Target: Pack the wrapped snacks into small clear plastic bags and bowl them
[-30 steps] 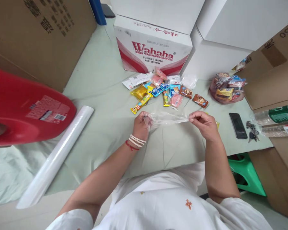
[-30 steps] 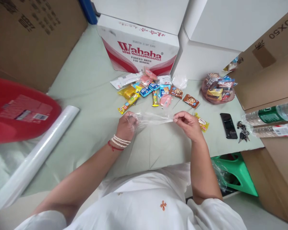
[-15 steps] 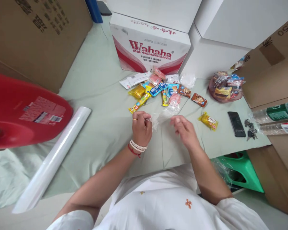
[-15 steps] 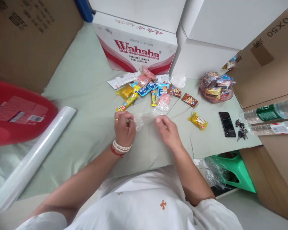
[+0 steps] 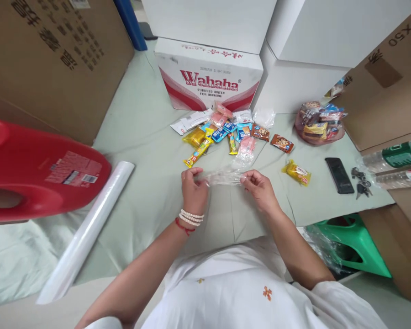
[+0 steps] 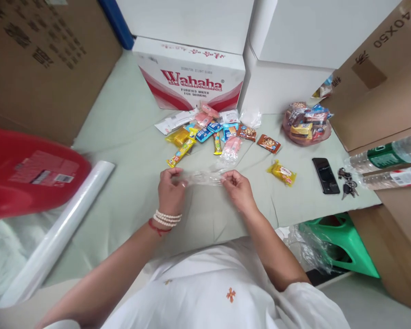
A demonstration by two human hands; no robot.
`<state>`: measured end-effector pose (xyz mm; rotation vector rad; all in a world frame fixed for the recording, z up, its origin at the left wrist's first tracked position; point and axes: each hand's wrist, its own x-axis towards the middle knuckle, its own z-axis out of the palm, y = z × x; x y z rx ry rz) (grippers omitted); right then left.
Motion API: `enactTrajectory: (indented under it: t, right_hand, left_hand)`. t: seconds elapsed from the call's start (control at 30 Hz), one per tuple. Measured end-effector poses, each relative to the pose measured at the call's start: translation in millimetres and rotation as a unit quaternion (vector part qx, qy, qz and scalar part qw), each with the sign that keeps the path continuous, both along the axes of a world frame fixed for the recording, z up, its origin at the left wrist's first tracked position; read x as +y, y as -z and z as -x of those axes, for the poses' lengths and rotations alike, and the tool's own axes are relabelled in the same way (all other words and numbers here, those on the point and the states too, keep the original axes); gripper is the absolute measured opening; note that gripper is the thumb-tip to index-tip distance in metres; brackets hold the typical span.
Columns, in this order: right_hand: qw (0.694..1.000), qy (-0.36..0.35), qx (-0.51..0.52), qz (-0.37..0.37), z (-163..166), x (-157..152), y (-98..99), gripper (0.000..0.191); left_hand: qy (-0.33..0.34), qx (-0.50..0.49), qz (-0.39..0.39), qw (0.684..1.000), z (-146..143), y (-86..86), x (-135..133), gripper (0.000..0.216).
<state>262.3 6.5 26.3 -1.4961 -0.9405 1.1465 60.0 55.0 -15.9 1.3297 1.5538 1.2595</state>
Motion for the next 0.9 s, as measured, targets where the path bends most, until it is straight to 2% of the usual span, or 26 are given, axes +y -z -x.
enactTrajectory:
  t: [0.1, 0.17, 0.2, 0.3, 0.37, 0.47, 0.53, 0.6, 0.67, 0.77, 0.83, 0.9]
  right_hand:
    - [0.997, -0.045, -0.062, -0.025, -1.9, -5.6, -2.0, 0.02]
    - [0.991, -0.08, -0.102, -0.045, -4.8, -10.0, -1.3, 0.016]
    - [0.987, -0.09, -0.123, -0.054, -7.3, -13.2, 0.3, 0.015]
    - [0.977, -0.079, -0.192, -0.057, -20.2, -28.2, 9.4, 0.014]
    - [0.971, -0.065, -0.227, -0.029, -33.2, -42.6, 14.8, 0.015]
    - [0.95, -0.105, -0.294, 0.007, -53.2, -63.6, 11.9, 0.016]
    - [0.93, -0.128, -0.343, -0.011, -61.1, -68.8, 2.8, 0.037]
    - [0.923, -0.111, -0.366, -0.043, -60.9, -61.8, -5.0, 0.06]
    - [0.927, -0.088, -0.359, -0.062, -52.4, -43.3, -5.3, 0.062]
    - [0.935, -0.1, -0.332, -0.076, -32.6, -7.5, 9.3, 0.034]
    - [0.927, -0.137, -0.338, -0.08, -22.2, 10.7, 21.5, 0.009]
    - [0.921, -0.147, -0.352, -0.075, -18.0, 19.3, 29.7, 0.015]
  left_hand:
    - [0.098, 0.102, -0.075, 0.987, 0.4, -18.1, -14.1, 0.068]
    - [0.136, 0.159, -0.119, 0.971, -6.2, -31.2, -16.9, 0.074]
    - [0.141, 0.179, -0.121, 0.966, -10.0, -35.9, -15.8, 0.066]
    - [0.118, 0.176, -0.05, 0.976, -16.1, -38.8, -7.7, 0.017]
    - [0.075, 0.135, 0.004, 0.988, -13.7, -33.4, -4.3, 0.016]
    - [0.033, 0.083, 0.032, 0.995, -7.7, -23.9, -11.5, 0.018]
    - [0.059, 0.073, 0.027, 0.995, -7.9, -20.9, -24.2, 0.017]
    - [0.105, 0.081, 0.011, 0.991, -12.9, -20.8, -39.2, 0.016]
    - [0.146, 0.085, 0.0, 0.986, -19.6, -21.6, -52.6, 0.017]
    - [0.175, 0.071, 0.006, 0.982, -22.1, -20.6, -65.0, 0.02]
    - [0.156, 0.078, 0.022, 0.985, -12.1, -17.8, -68.4, 0.024]
    - [0.092, 0.1, 0.063, 0.989, 8.2, -14.6, -70.2, 0.028]
